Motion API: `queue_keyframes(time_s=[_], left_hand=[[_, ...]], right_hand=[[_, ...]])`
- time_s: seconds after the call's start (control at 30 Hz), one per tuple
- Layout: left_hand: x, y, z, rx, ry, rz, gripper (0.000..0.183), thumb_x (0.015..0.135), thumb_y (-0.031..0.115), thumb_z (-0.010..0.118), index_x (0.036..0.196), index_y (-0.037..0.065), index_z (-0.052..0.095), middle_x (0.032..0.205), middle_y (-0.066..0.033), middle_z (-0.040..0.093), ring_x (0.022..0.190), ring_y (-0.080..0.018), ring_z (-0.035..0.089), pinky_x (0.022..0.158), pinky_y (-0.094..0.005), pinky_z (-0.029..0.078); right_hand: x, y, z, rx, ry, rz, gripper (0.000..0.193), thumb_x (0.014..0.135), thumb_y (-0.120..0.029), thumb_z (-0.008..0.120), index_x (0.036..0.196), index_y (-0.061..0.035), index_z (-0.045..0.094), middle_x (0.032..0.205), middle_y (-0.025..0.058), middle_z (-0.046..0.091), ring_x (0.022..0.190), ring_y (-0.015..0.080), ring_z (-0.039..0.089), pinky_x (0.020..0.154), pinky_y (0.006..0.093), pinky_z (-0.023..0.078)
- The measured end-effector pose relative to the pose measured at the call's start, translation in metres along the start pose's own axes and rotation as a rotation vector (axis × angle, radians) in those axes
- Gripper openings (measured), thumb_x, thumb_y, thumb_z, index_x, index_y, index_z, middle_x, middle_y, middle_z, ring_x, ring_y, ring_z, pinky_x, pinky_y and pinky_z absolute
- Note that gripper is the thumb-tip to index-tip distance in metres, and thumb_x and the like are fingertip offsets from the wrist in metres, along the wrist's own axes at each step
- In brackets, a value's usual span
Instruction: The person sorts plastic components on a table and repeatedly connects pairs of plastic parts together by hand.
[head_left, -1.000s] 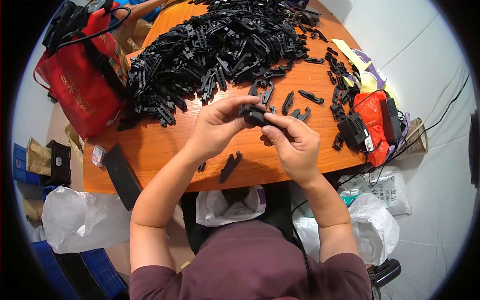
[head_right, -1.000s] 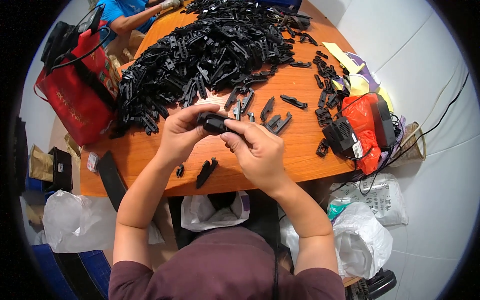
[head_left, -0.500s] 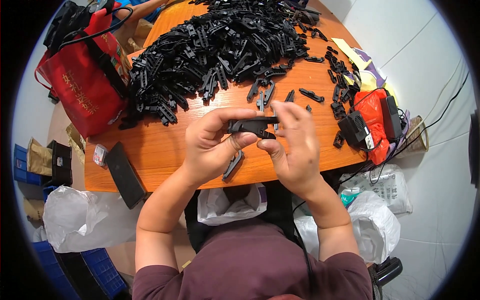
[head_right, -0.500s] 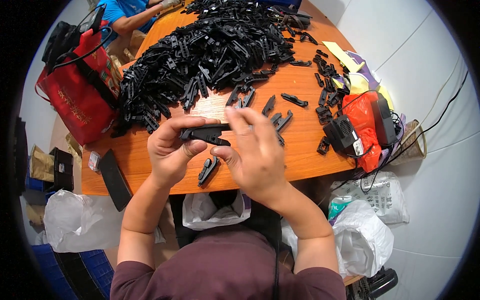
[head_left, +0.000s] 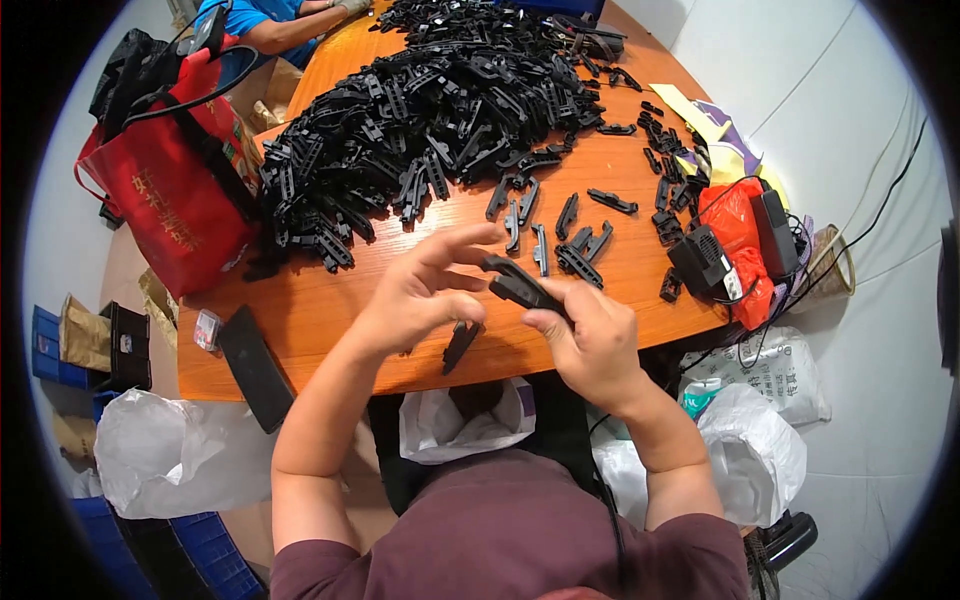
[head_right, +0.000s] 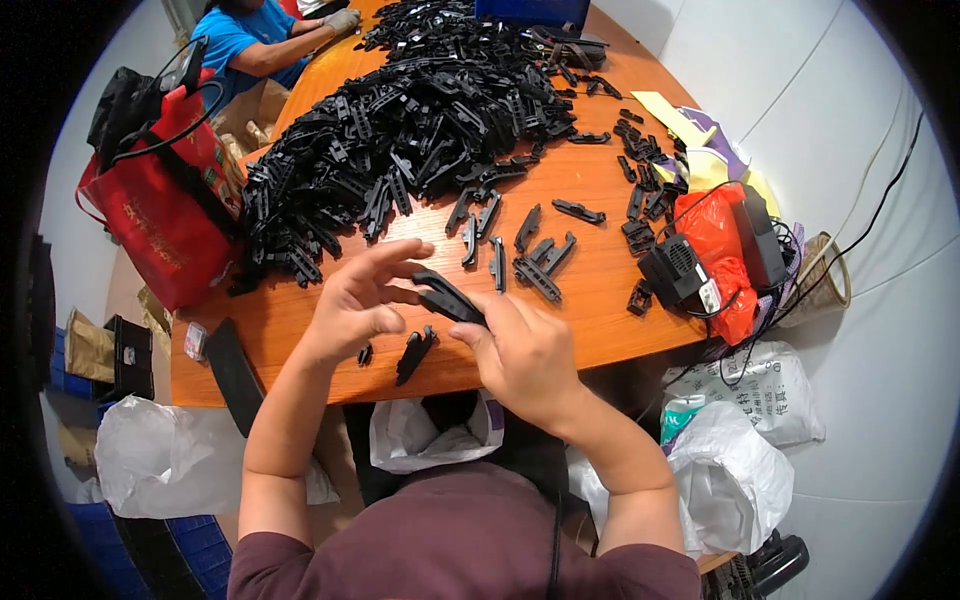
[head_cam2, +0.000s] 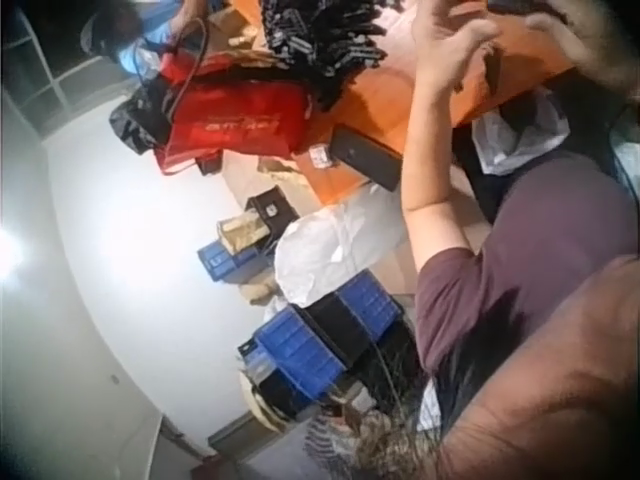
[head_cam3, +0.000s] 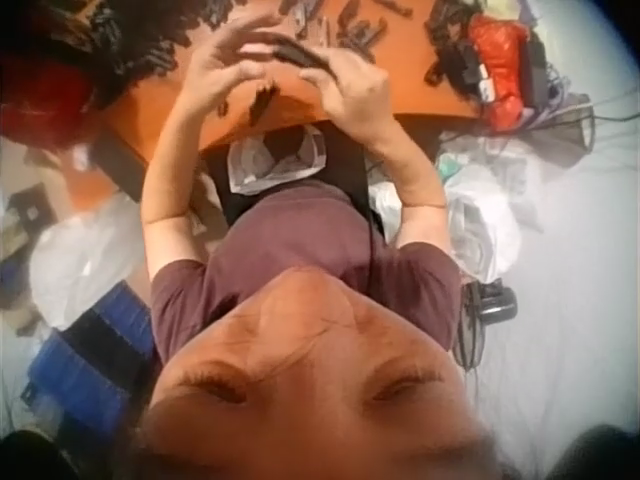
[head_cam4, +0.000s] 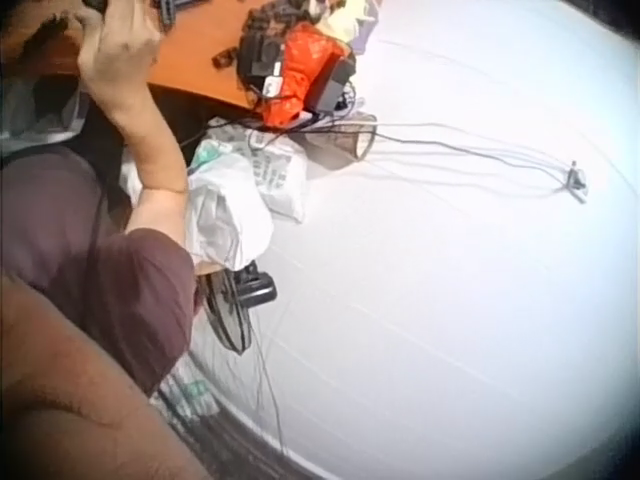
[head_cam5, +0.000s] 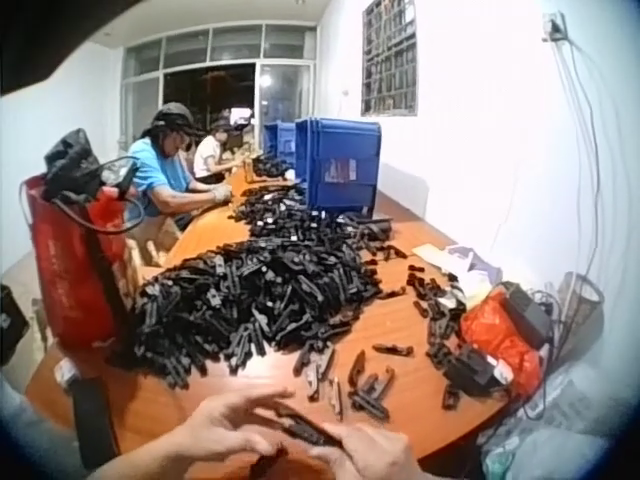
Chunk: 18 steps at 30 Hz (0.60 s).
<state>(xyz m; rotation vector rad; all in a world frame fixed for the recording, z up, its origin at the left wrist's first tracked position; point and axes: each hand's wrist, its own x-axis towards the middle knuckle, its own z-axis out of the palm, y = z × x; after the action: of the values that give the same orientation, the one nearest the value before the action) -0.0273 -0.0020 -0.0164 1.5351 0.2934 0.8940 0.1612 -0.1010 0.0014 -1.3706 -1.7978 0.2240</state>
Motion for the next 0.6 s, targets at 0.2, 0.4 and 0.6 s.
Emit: queue_keyframes(time_s=[0.2,0.4,0.6], left_hand=[[0.033,-0.018,-0.032,0.541,0.36,-0.488,0.03,0.087,0.016,0.058,0.113,-0.001,0.057,0.101,-0.0073,0.064,0.085,-0.0121,0.06,0.074,-0.0248,0.048],[0.094,-0.065,-0.031,1.025,0.314,-0.291,0.024,0.08,0.025,0.063,0.091,0.004,0.068,0.083,-0.017,0.066,0.08,-0.0304,0.064,0.075,-0.0367,0.049],[0.112,-0.073,-0.032,1.123,0.202,-0.407,0.022,0.074,0.025,0.064,0.082,0.005,0.07,0.078,-0.0178,0.065,0.079,-0.032,0.063,0.074,-0.0392,0.049]], right_hand=[[-0.043,0.025,0.036,-0.144,-0.118,0.248,0.03,0.081,-0.027,0.064,0.097,-0.0025,0.059,0.078,0.0142,0.063,0.067,0.032,0.062,0.058,0.0407,0.048],[0.002,0.034,0.039,-0.234,-0.037,0.15,0.025,0.08,-0.017,0.064,0.098,-0.0008,0.063,0.083,0.0154,0.064,0.072,0.0307,0.062,0.062,0.0352,0.049],[0.11,0.113,0.033,-0.418,-0.154,0.278,0.017,0.082,-0.015,0.06,0.097,-0.0129,0.067,0.093,0.0115,0.062,0.087,0.0291,0.059,0.077,0.0398,0.047]])
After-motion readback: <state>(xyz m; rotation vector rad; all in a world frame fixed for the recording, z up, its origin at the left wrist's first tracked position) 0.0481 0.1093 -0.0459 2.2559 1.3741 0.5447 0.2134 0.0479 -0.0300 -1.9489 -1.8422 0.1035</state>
